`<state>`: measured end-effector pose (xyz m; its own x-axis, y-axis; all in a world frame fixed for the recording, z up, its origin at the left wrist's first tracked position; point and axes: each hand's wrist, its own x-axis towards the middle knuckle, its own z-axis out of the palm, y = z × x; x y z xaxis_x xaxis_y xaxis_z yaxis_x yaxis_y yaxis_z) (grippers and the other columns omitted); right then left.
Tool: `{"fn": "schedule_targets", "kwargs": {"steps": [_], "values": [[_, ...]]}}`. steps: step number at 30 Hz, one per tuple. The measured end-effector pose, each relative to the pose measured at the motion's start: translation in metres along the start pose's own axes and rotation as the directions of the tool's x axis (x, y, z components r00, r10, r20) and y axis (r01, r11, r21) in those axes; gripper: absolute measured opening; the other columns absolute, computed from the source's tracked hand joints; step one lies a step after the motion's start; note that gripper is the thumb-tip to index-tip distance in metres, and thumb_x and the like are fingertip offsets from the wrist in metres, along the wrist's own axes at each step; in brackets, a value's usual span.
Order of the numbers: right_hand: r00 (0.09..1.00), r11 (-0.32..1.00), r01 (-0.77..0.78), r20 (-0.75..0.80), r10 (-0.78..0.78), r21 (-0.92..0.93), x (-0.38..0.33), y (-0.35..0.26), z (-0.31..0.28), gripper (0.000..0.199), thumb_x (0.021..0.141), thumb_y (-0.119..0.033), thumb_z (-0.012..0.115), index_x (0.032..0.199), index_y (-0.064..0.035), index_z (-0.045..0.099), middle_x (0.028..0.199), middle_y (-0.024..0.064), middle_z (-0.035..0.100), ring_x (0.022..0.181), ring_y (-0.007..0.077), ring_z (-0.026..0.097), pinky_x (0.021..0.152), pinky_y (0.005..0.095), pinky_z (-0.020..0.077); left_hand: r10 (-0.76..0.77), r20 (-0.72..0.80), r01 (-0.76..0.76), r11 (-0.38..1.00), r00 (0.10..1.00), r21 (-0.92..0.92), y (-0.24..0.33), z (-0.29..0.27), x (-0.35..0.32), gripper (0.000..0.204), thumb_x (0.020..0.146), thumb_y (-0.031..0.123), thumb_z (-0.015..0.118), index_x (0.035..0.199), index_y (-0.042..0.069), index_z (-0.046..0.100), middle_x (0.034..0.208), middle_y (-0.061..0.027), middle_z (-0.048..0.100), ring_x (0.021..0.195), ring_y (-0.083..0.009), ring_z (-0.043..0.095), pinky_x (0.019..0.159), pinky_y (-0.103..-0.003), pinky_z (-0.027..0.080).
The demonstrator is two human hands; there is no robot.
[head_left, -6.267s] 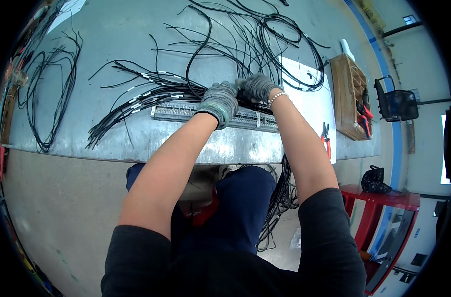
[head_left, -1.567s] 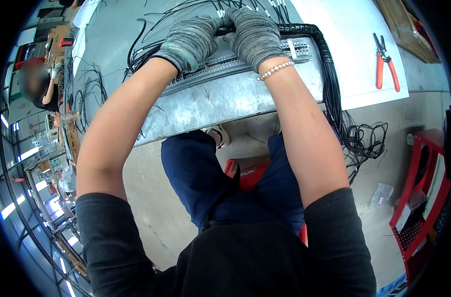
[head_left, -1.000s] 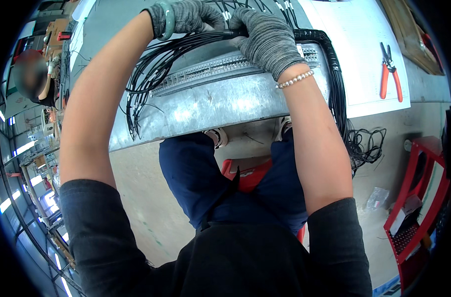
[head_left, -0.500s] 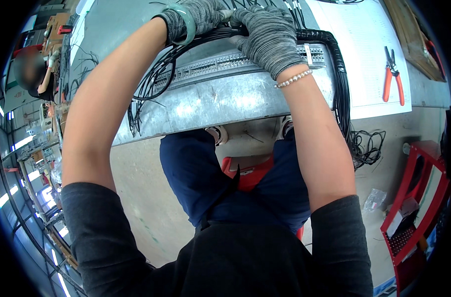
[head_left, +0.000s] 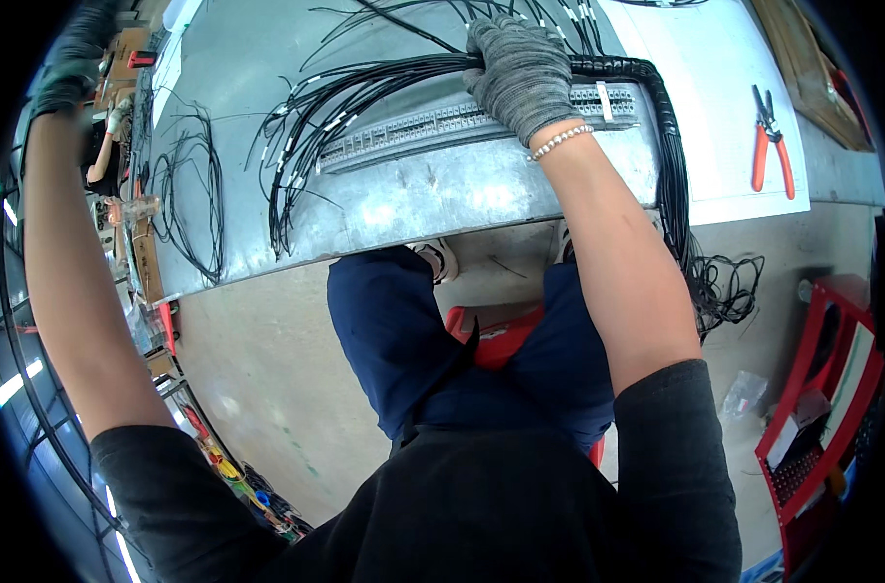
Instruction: The person sits at a metal workbench and repeatedly picks up black wires, aligns them, and places them into a long gray terminal block. The person wears gloves and continues the repetitive insertion process throughout the clip.
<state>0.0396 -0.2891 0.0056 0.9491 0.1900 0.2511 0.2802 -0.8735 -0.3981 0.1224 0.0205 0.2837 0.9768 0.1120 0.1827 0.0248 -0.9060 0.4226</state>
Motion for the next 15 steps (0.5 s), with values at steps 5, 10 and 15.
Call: {"fn": "schedule_targets", "kwargs": {"steps": [5, 10, 15], "values": [[1.000, 1.000, 0.014, -0.018, -0.013, 0.010, -0.002, 0.000, 0.002, 0.023, 0.076, -0.025, 0.071, 0.094, -0.0137, 0.062, 0.097, 0.0059, 0.062, 0.105, 0.0241, 0.057, 0.097, 0.0426, 0.0409, 0.327, 0.359, -0.435, 0.855, 0.874, 0.281, -0.049, 0.098, -0.030, 0.030, 0.088, 0.029, 0.066, 0.111, 0.009, 0.066, 0.102, -0.0049, 0.069, 0.096, -0.0143, 0.062, 0.091, -0.029, 0.046], [0.999, 0.999, 0.017, 0.043, -0.018, 0.029, 0.000, -0.001, -0.004, 0.027, 0.076, -0.026, 0.071, 0.098, -0.0128, 0.062, 0.099, 0.0069, 0.061, 0.106, 0.0241, 0.056, 0.098, 0.0429, 0.0399, 0.401, 0.637, -0.384, 0.907, 0.659, -0.174, 0.031, 0.227, -0.080, 0.026, 0.094, 0.026, 0.057, 0.113, 0.010, 0.065, 0.106, -0.0054, 0.068, 0.100, -0.0190, 0.061, 0.094, -0.036, 0.047], [0.999, 1.000, 0.029, 0.040, -0.030, 0.005, -0.001, 0.000, -0.002, 0.033, 0.076, -0.028, 0.071, 0.103, -0.0118, 0.061, 0.104, 0.0075, 0.061, 0.107, 0.0244, 0.056, 0.100, 0.0423, 0.0393, 0.364, 0.858, -0.594, 0.800, 0.363, -0.088, 0.039, 0.268, -0.058, 0.033, 0.092, 0.032, 0.058, 0.117, 0.011, 0.064, 0.108, -0.0076, 0.068, 0.101, -0.0185, 0.061, 0.093, -0.032, 0.046]]}}
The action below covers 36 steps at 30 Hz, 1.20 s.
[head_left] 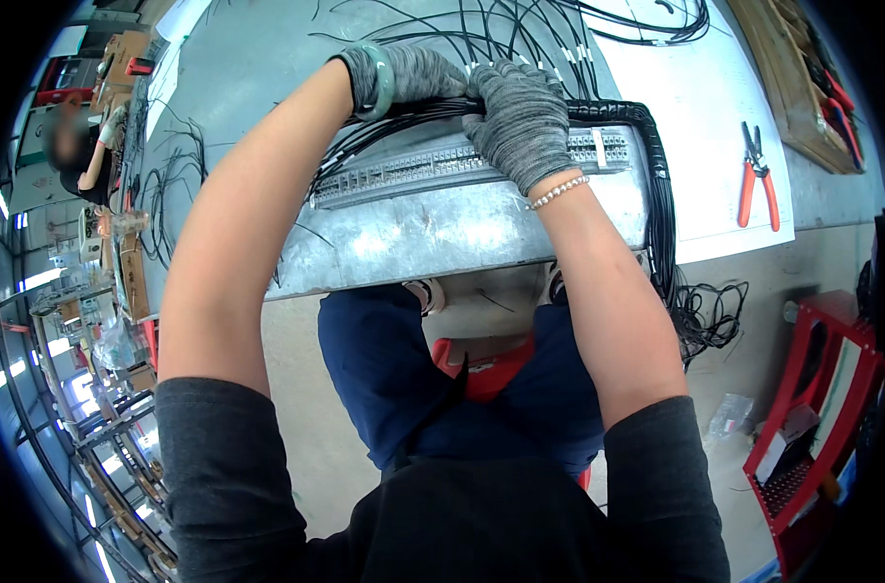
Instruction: The person sits at a metal workbench and repeatedly picks up black wires, aligns them, and places them into a long gray terminal block. The person wears gloves and continues the repetitive insertion process throughout the clip.
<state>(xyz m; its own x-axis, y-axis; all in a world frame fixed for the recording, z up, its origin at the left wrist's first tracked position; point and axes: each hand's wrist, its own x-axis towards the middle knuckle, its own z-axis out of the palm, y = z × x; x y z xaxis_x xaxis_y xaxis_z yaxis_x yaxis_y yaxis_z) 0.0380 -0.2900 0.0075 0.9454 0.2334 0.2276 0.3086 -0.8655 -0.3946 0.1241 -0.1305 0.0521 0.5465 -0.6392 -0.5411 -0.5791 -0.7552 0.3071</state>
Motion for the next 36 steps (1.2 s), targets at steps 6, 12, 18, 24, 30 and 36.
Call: {"fn": "schedule_targets", "kwargs": {"steps": [6, 12, 18, 24, 30, 36], "values": [[1.000, 1.000, -0.001, 0.026, 0.000, 0.014, 0.000, 0.003, 0.000, 0.032, 0.077, -0.029, 0.071, 0.101, -0.0120, 0.062, 0.102, 0.0069, 0.062, 0.104, 0.0232, 0.057, 0.098, 0.0420, 0.0408, -0.133, 0.051, 0.142, 0.945, 0.990, -0.296, -0.004, -0.010, 0.000, 0.038, 0.083, 0.028, 0.069, 0.117, 0.012, 0.066, 0.102, -0.0048, 0.069, 0.094, -0.0161, 0.061, 0.091, -0.033, 0.047], [0.999, 0.999, -0.010, 0.040, 0.009, 0.037, -0.001, 0.001, -0.002, 0.030, 0.076, -0.031, 0.072, 0.099, -0.0126, 0.063, 0.099, 0.0064, 0.064, 0.103, 0.0230, 0.058, 0.097, 0.0419, 0.0407, -0.132, -0.005, 0.129, 0.978, 0.991, -0.164, -0.001, -0.008, -0.007, 0.029, 0.090, 0.030, 0.061, 0.110, 0.010, 0.066, 0.097, -0.0052, 0.069, 0.091, -0.0171, 0.061, 0.090, -0.035, 0.047], [0.973, 0.999, -0.047, 0.227, 0.040, 0.024, 0.005, 0.002, -0.006, 0.034, 0.078, -0.032, 0.072, 0.107, -0.0168, 0.064, 0.109, 0.0079, 0.062, 0.107, 0.0274, 0.058, 0.100, 0.0457, 0.0406, -0.164, -0.161, 0.141, 0.979, 0.973, -0.147, 0.012, 0.003, -0.015, 0.032, 0.095, 0.035, 0.051, 0.107, 0.009, 0.065, 0.097, -0.0111, 0.068, 0.093, -0.0257, 0.062, 0.088, -0.037, 0.046], [0.951, 0.996, -0.077, 0.295, 0.089, -0.052, 0.007, -0.005, -0.012, 0.035, 0.079, -0.037, 0.072, 0.105, -0.0143, 0.067, 0.102, 0.0077, 0.067, 0.100, 0.0247, 0.063, 0.095, 0.0401, 0.0459, -0.164, -0.351, 0.192, 0.980, 0.922, 0.046, 0.049, 0.029, -0.038, 0.030, 0.090, 0.030, 0.059, 0.112, 0.011, 0.063, 0.101, -0.0127, 0.067, 0.093, -0.0300, 0.063, 0.085, -0.039, 0.049], [0.925, 0.996, -0.077, 0.376, 0.055, 0.043, 0.010, 0.003, -0.011, 0.042, 0.080, -0.044, 0.069, 0.109, -0.0139, 0.068, 0.099, 0.0101, 0.069, 0.096, 0.0256, 0.065, 0.089, 0.0396, 0.0496, -0.214, -0.368, 0.204, 0.977, 0.905, -0.068, 0.039, 0.049, -0.028, 0.032, 0.083, 0.021, 0.065, 0.113, 0.011, 0.062, 0.097, -0.0129, 0.068, 0.091, -0.0298, 0.065, 0.084, -0.038, 0.050], [0.903, 0.978, 0.111, 0.428, -0.025, -0.178, -0.028, 0.003, -0.040, 0.079, 0.069, -0.055, 0.074, 0.133, -0.0159, 0.050, 0.134, 0.0132, 0.050, 0.129, 0.0291, 0.042, 0.110, 0.0466, 0.0276, -0.341, -0.283, 0.320, 0.940, 0.897, -0.118, 0.035, 0.051, -0.029, 0.027, 0.082, 0.020, 0.064, 0.107, 0.010, 0.064, 0.096, -0.0137, 0.068, 0.091, -0.0305, 0.065, 0.082, -0.039, 0.049]]}}
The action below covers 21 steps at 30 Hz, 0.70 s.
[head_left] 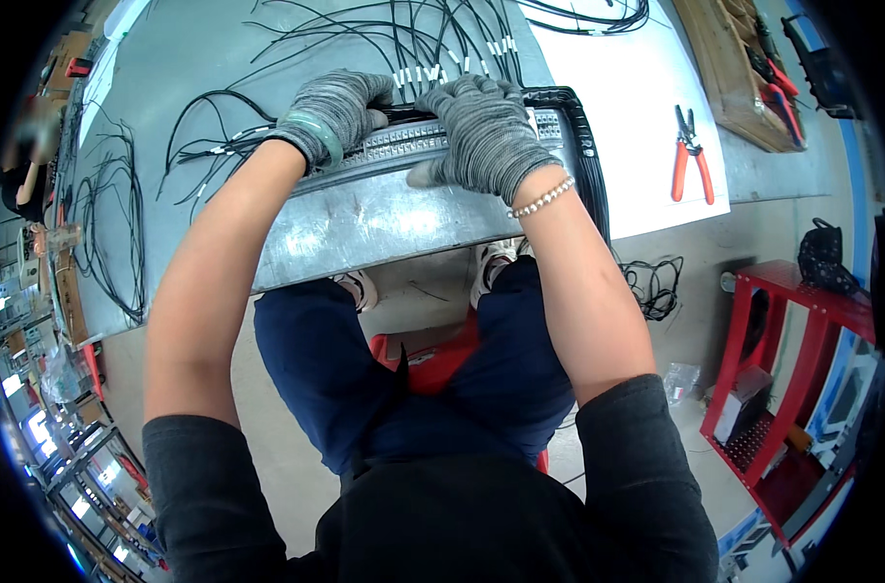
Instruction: The person sits at a metal workbench and repeatedly picks up black wires, aligns them, and places them into a long gray terminal block. The person wears gloves and continues the repetitive insertion process throughout the clip.
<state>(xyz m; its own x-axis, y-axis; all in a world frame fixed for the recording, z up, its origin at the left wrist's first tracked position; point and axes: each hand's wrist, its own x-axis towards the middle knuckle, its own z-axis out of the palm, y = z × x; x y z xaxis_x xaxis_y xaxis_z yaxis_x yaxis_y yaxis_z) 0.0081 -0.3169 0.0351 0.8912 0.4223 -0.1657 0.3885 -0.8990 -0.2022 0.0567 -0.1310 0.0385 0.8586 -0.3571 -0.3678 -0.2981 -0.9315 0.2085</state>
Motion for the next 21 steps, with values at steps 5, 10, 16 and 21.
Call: {"fn": "schedule_targets", "kwargs": {"steps": [5, 10, 16, 21], "values": [[0.996, 0.998, 0.022, -0.089, -0.017, 0.057, -0.006, 0.015, 0.018, 0.062, 0.067, -0.035, 0.080, 0.122, -0.0196, 0.058, 0.131, 0.0083, 0.052, 0.127, 0.0278, 0.043, 0.110, 0.0458, 0.0264, 0.024, -0.072, -0.023, 1.000, 0.997, 0.015, 0.002, 0.006, -0.005, 0.025, 0.083, 0.021, 0.063, 0.105, 0.011, 0.064, 0.094, -0.0140, 0.068, 0.090, -0.0313, 0.064, 0.082, -0.040, 0.049], [0.989, 0.996, 0.002, -0.146, 0.011, 0.087, -0.006, 0.015, 0.022, 0.054, 0.067, -0.030, 0.079, 0.118, -0.0204, 0.061, 0.129, 0.0037, 0.053, 0.125, 0.0254, 0.045, 0.107, 0.0444, 0.0304, 0.019, -0.105, -0.023, 0.999, 0.994, -0.035, -0.009, 0.013, -0.009, 0.024, 0.084, 0.020, 0.060, 0.106, 0.012, 0.063, 0.095, -0.0147, 0.067, 0.090, -0.0327, 0.063, 0.083, -0.042, 0.049], [0.993, 0.996, -0.031, -0.113, 0.041, 0.086, -0.002, 0.011, 0.020, 0.056, 0.070, -0.032, 0.079, 0.121, -0.0207, 0.059, 0.130, 0.0042, 0.053, 0.125, 0.0240, 0.045, 0.108, 0.0425, 0.0304, 0.081, -0.126, -0.092, 0.993, 0.989, -0.078, -0.022, 0.015, -0.023, 0.043, 0.086, 0.037, 0.058, 0.118, 0.009, 0.060, 0.102, -0.0172, 0.066, 0.098, -0.0329, 0.062, 0.090, -0.041, 0.047], [0.992, 0.988, -0.028, -0.115, 0.046, 0.152, -0.003, 0.012, 0.016, 0.058, 0.068, -0.031, 0.080, 0.119, -0.0152, 0.057, 0.124, 0.0073, 0.055, 0.122, 0.0258, 0.047, 0.108, 0.0417, 0.0308, 0.123, -0.104, -0.118, 0.992, 0.987, 0.049, -0.009, 0.018, -0.044, 0.082, 0.069, 0.050, 0.071, 0.134, 0.006, 0.044, 0.123, -0.0195, 0.055, 0.117, -0.0348, 0.048, 0.103, -0.040, 0.038]]}}
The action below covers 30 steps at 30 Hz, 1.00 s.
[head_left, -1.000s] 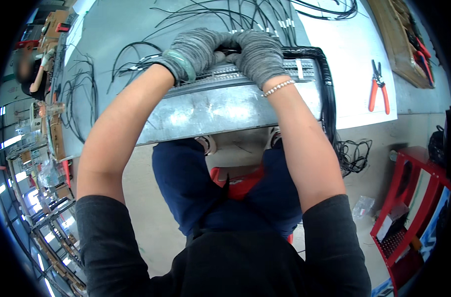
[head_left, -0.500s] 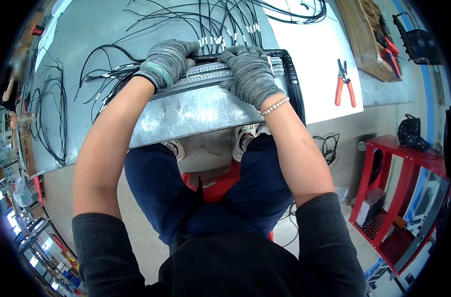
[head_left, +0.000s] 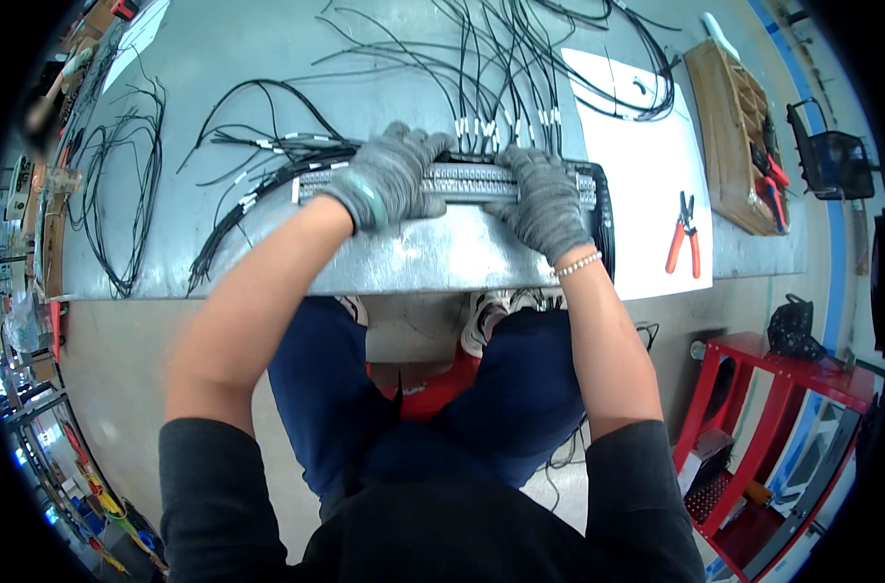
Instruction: The person sits at a metal workbench and repeatedly picks up black wires, aligns them, and places them into a long gray terminal block. The person wears gloves and continues the repetitive insertion process throughout the clip.
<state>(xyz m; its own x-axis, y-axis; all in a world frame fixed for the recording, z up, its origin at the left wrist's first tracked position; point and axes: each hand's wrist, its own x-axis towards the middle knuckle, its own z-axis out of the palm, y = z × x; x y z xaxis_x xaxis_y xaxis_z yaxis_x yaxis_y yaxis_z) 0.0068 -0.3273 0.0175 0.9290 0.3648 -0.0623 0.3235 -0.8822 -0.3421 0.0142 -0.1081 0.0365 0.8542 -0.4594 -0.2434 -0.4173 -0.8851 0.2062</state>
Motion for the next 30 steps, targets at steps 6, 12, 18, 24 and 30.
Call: {"fn": "schedule_targets", "kwargs": {"steps": [6, 12, 18, 24, 30], "values": [[0.998, 0.999, 0.050, -0.035, -0.051, -0.020, 0.000, 0.004, 0.007, 0.056, 0.064, -0.031, 0.082, 0.112, -0.0140, 0.058, 0.116, 0.0079, 0.057, 0.115, 0.0265, 0.050, 0.103, 0.0425, 0.0334, -0.095, -0.078, 0.088, 0.992, 0.992, -0.090, 0.004, 0.014, -0.005, 0.073, 0.068, 0.036, 0.077, 0.129, 0.008, 0.047, 0.117, -0.0167, 0.057, 0.112, -0.0317, 0.050, 0.101, -0.040, 0.041], [0.999, 0.998, -0.013, -0.041, 0.011, -0.056, -0.003, -0.004, 0.006, 0.057, 0.064, -0.029, 0.083, 0.113, -0.0141, 0.057, 0.112, 0.0079, 0.058, 0.113, 0.0267, 0.051, 0.102, 0.0426, 0.0345, -0.082, -0.086, 0.072, 0.991, 0.993, -0.109, 0.003, 0.016, -0.009, 0.064, 0.069, 0.034, 0.076, 0.123, 0.008, 0.052, 0.111, -0.0139, 0.061, 0.109, -0.0296, 0.053, 0.098, -0.039, 0.043], [0.998, 0.999, -0.034, -0.054, 0.031, -0.043, -0.002, -0.004, 0.003, 0.059, 0.064, -0.029, 0.084, 0.114, -0.0129, 0.057, 0.112, 0.0085, 0.058, 0.113, 0.0265, 0.051, 0.103, 0.0417, 0.0345, -0.104, -0.180, 0.089, 0.992, 0.978, -0.094, 0.010, 0.018, -0.012, 0.059, 0.071, 0.033, 0.075, 0.121, 0.009, 0.054, 0.111, -0.0126, 0.061, 0.109, -0.0285, 0.053, 0.098, -0.040, 0.042], [0.973, 0.944, 0.214, -0.139, -0.183, 0.252, 0.001, 0.035, -0.015, 0.055, 0.078, -0.037, 0.072, 0.122, -0.0088, 0.056, 0.118, 0.0153, 0.059, 0.111, 0.0323, 0.056, 0.098, 0.0389, 0.0436, -0.124, -0.106, 0.112, 0.987, 0.987, -0.113, 0.014, 0.012, -0.008, 0.063, 0.070, 0.037, 0.075, 0.124, 0.012, 0.054, 0.110, -0.0149, 0.061, 0.107, -0.0297, 0.055, 0.097, -0.038, 0.043], [0.974, 0.998, 0.021, -0.226, -0.005, 0.066, -0.015, 0.105, -0.022, 0.032, 0.095, -0.028, 0.050, 0.116, -0.0072, 0.061, 0.109, 0.0161, 0.063, 0.102, 0.0333, 0.060, 0.092, 0.0379, 0.0459, -0.143, -0.090, 0.137, 0.988, 0.986, -0.073, 0.015, 0.008, -0.014, 0.064, 0.071, 0.039, 0.075, 0.126, 0.012, 0.053, 0.111, -0.0149, 0.061, 0.109, -0.0305, 0.055, 0.097, -0.039, 0.044]]}}
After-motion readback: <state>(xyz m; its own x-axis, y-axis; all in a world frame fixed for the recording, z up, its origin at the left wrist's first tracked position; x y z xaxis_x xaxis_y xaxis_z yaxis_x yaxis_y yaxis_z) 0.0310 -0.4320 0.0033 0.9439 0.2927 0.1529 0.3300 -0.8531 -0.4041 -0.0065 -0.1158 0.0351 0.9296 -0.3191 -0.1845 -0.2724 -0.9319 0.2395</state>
